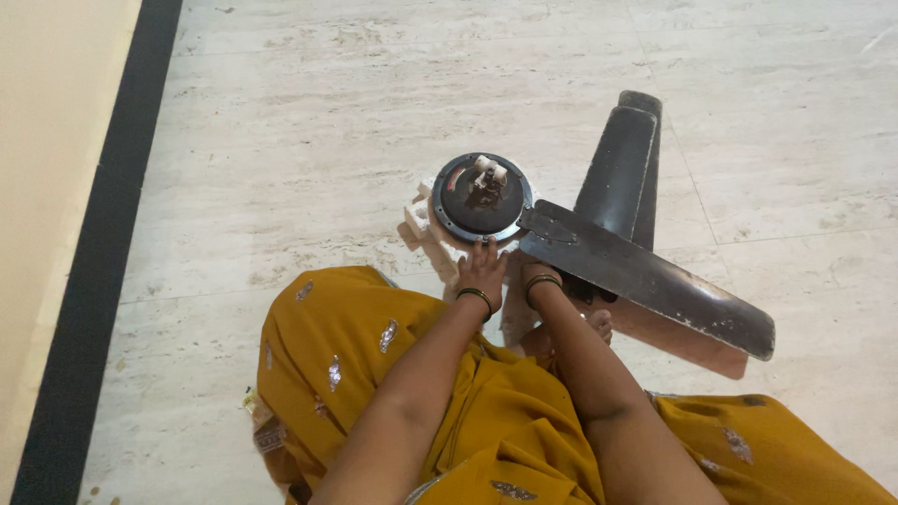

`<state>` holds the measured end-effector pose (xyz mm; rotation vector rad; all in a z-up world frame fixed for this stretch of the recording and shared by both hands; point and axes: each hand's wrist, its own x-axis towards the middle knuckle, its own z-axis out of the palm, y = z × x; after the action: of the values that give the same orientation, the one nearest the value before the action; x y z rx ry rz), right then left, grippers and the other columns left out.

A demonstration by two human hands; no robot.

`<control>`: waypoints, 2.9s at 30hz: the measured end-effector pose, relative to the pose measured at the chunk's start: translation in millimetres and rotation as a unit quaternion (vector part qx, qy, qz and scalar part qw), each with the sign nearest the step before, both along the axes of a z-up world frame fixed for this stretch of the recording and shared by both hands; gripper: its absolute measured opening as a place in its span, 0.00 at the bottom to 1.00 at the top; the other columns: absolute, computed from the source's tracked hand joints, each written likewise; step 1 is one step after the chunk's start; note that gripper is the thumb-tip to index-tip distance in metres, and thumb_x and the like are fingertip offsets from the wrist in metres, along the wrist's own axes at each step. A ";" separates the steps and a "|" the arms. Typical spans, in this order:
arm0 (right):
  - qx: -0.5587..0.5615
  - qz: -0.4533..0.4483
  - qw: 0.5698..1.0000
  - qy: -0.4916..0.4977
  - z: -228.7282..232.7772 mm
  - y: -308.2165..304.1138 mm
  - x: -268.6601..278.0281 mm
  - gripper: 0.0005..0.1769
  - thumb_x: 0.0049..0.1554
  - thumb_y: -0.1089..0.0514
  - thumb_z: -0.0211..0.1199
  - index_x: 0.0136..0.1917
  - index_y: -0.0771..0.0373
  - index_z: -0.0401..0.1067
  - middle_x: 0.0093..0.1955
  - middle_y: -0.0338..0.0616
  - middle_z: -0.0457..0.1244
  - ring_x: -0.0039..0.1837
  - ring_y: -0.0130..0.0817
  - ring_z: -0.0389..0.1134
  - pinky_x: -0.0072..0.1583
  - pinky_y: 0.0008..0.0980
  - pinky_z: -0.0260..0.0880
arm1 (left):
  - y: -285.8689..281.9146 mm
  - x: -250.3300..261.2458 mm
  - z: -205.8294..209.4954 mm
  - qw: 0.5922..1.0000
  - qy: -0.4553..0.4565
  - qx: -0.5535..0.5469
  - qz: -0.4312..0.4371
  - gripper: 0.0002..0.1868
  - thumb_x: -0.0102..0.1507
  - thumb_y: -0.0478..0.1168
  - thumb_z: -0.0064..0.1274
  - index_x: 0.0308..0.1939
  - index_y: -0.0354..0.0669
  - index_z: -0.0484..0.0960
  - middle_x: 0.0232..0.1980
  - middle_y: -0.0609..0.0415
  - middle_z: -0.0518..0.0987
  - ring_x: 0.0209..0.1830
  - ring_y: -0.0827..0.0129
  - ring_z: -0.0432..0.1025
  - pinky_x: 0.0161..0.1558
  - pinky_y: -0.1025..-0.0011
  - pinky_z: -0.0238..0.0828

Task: The person sits on the floor and uses a screwdriver to loosen and remove screws from the central hub of a ceiling fan. They detach one fan blade and place it aside, then continue to work on the remaining blades and the motor housing.

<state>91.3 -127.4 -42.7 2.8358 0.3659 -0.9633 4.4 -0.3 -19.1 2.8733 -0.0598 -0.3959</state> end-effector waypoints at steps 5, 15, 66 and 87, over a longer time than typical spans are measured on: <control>-0.008 0.002 1.000 -0.006 -4.4 -3.6 1.4 0.29 0.55 0.62 0.69 0.70 0.60 0.70 0.72 0.51 0.63 0.72 0.45 0.66 0.66 0.41 0.70 | -2.3 2.8 1.2 1.000 0.016 0.020 0.002 0.38 0.65 0.40 0.43 0.80 0.56 0.52 0.85 0.47 0.33 0.85 0.47 0.28 0.73 0.36 0.39; -0.024 0.007 1.000 -0.015 -14.2 -11.4 1.1 0.27 0.54 0.63 0.70 0.67 0.61 0.72 0.70 0.51 0.64 0.71 0.45 0.67 0.66 0.40 0.71 | -4.6 6.8 -0.5 1.000 0.006 0.006 0.008 0.39 0.65 0.38 0.44 0.80 0.53 0.52 0.85 0.45 0.36 0.84 0.44 0.30 0.75 0.40 0.39; 0.199 0.031 0.975 0.093 38.1 -16.9 42.6 0.14 0.42 0.59 0.72 0.45 0.61 0.82 0.43 0.50 0.72 0.45 0.42 0.74 0.49 0.41 0.74 | -11.4 10.4 23.7 0.996 -0.054 -0.024 0.063 0.27 0.60 0.39 0.56 0.64 0.42 0.72 0.75 0.42 0.56 0.80 0.44 0.44 0.72 0.38 0.39; 0.433 -0.179 0.869 -0.157 38.4 -52.9 64.3 0.09 0.49 0.63 0.73 0.46 0.61 0.82 0.42 0.46 0.71 0.46 0.34 0.72 0.52 0.36 0.72 | -66.8 34.4 -81.2 0.913 -0.057 -0.386 0.116 0.25 0.61 0.49 0.56 0.56 0.36 0.77 0.52 0.36 0.79 0.50 0.48 0.76 0.54 0.55 0.71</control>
<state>155.6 -180.3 -4.2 3.9156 0.2806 -0.3771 38.8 -67.1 -100.3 2.0809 0.0887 -0.1110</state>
